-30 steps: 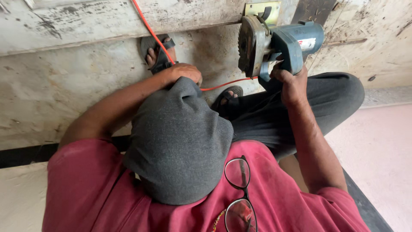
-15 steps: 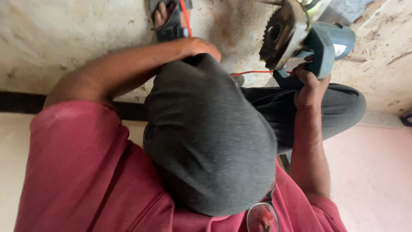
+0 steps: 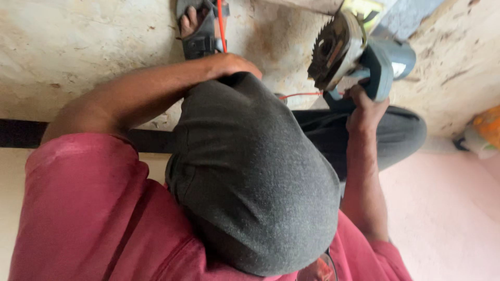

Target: The person sits on the floor and cuts an old wooden door panel using a handheld circular saw, guiding the saw along the panel while holding the power cord clear. Sparks appear as the blade cuts, and the person repositions to continue cutting across the panel.

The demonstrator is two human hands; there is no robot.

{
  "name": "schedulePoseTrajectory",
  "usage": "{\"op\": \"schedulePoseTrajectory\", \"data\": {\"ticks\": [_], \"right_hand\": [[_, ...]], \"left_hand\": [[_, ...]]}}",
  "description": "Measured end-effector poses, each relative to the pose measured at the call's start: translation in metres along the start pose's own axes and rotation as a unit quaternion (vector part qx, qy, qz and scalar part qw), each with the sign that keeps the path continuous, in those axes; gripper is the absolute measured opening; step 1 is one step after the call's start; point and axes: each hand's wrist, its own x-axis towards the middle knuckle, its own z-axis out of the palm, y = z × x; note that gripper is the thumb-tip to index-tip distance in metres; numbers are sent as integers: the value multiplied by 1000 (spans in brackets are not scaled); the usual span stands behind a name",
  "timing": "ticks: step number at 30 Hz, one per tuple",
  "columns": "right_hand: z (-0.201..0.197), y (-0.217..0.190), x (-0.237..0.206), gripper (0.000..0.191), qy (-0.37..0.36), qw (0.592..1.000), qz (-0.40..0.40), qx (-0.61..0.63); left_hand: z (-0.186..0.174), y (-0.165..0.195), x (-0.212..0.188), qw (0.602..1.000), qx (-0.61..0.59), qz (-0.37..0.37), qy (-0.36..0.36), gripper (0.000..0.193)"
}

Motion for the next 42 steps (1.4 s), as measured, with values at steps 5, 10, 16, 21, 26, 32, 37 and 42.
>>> {"op": "schedulePoseTrajectory", "data": {"ticks": [5,10,16,21,26,32,37,42], "right_hand": [[4,1,-2,18,12,999,5,30],[9,0,1,19,9,1000,8,29],[7,0,-4,17,9,1000,-2,-2],[8,1,-3,15,8,1000,-5,-6],[9,1,-1,13,3,1000,-11,-5],[8,-1,0,7,2,996,-32,-81],[8,-5,-1,9,1,998,-15,-66],[8,-5,-1,9,12,995,-19,-102]], "left_hand": [[3,-2,-5,1000,-7,0,9,29],[1,-3,-11,999,-23,-1,33,29],[1,0,-18,999,-35,2,34,30],[-1,0,-18,999,-35,4,26,31],[-5,0,-17,999,-28,4,15,32],[-9,0,-18,1000,-6,11,-21,34],[-8,3,-24,998,-5,33,-52,35],[-7,10,-31,996,-7,59,-74,36]]}}
